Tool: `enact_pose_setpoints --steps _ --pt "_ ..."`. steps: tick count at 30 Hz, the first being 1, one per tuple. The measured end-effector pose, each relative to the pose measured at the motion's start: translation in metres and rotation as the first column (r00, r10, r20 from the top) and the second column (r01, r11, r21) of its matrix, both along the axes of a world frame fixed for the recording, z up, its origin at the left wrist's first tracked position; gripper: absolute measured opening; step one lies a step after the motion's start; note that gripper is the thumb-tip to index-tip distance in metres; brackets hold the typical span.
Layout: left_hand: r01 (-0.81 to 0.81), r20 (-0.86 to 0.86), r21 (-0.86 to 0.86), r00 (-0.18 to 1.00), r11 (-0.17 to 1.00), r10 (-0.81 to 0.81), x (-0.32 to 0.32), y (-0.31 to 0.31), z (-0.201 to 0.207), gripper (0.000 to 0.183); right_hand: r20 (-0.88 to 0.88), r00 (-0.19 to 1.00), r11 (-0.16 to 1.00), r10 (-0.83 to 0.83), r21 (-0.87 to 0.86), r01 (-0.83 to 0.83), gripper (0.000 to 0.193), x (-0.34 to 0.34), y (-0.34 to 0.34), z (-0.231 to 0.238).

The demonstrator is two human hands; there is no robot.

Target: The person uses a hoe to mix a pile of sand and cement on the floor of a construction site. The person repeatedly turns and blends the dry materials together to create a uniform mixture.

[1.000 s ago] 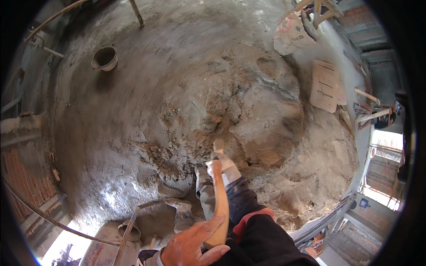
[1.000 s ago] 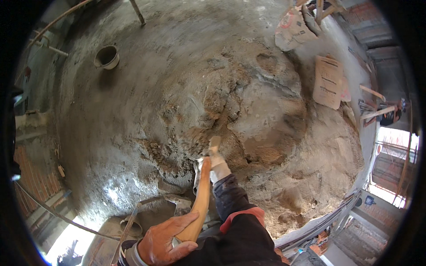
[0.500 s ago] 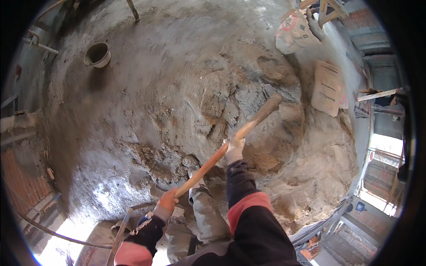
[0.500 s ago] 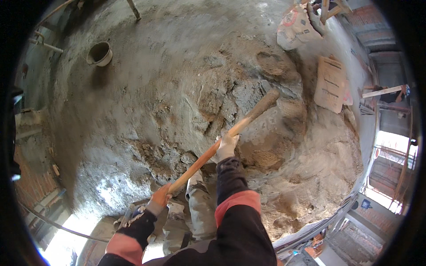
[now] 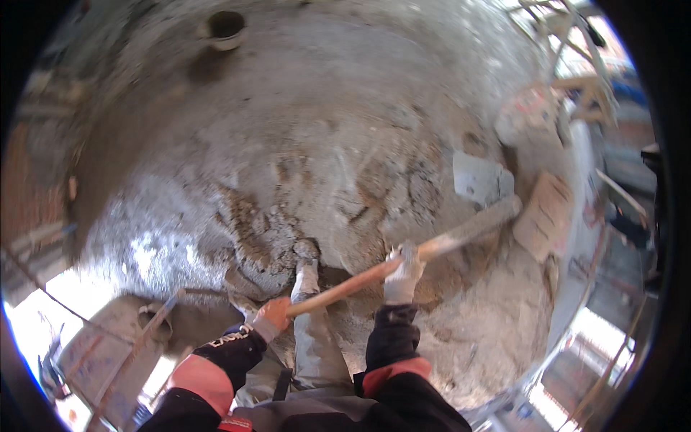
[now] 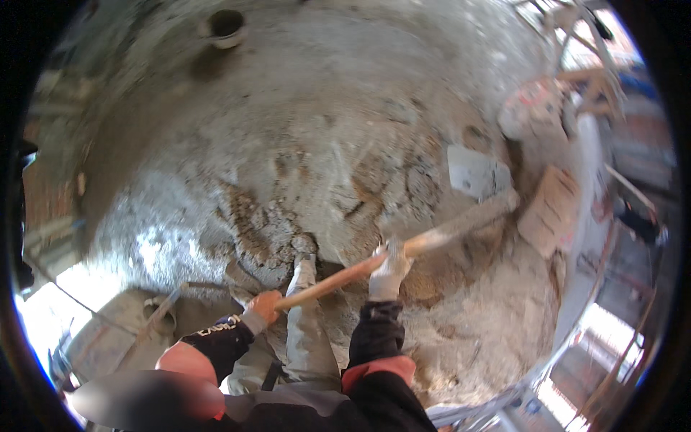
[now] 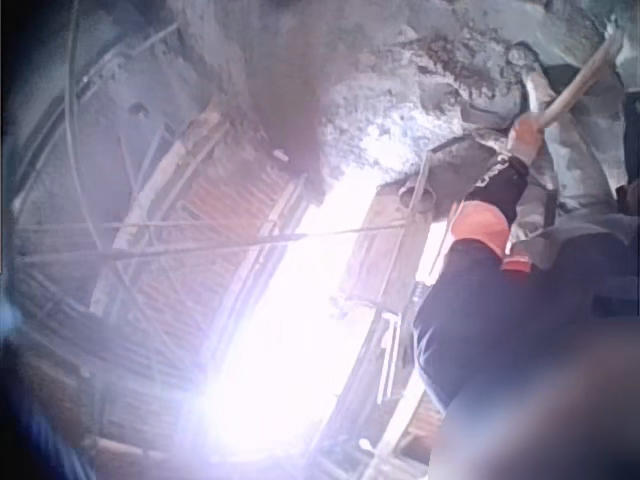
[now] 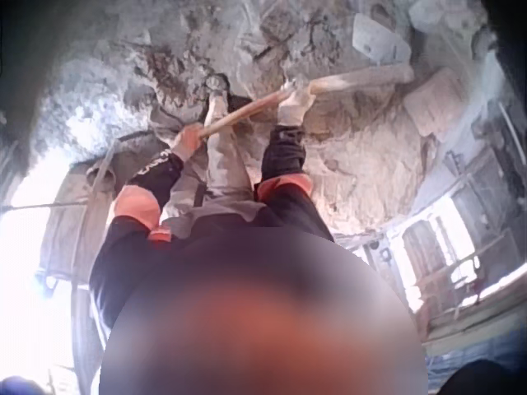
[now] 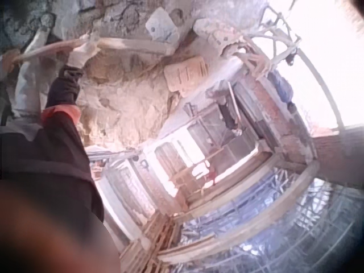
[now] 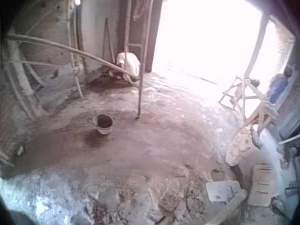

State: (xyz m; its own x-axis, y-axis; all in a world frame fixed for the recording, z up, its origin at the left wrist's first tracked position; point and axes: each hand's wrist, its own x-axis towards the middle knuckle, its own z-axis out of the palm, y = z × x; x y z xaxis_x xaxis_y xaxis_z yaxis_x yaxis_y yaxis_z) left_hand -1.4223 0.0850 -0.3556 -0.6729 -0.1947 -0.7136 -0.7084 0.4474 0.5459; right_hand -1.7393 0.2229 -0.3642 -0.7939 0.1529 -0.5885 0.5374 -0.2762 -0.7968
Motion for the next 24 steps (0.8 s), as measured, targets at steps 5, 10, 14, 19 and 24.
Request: enact_pose_setpoints --steps 5,10,14,19,24 --pt "-0.160 0.267 0.096 0.955 0.982 0.130 0.092 0.020 0.074 0.035 0.361 0.893 0.961 0.268 -0.030 -0.276 0.016 0.078 -0.041 -0.054" --pt "-0.381 0.419 -0.059 0.830 0.923 0.369 0.129 0.026 0.074 0.036 0.521 0.777 0.935 0.353 -0.161 -0.317 0.019 0.145 -0.140 -0.138" --pt "-0.531 0.190 -0.200 0.803 0.823 0.565 0.138 -0.018 0.027 0.036 0.219 0.748 0.780 0.626 -0.198 -0.594 0.040 0.169 -0.270 -0.126" --pt "-0.725 -0.110 -0.168 0.687 0.667 0.719 0.107 -0.126 -0.065 0.031 0.036 0.598 0.597 0.801 0.040 -0.801 0.051 0.177 -0.406 -0.117" --pt "-0.630 -0.148 -0.162 0.776 0.759 0.613 0.041 -0.226 -0.119 0.037 0.107 0.331 0.300 0.938 0.231 -0.926 0.054 0.201 -0.453 -0.132"
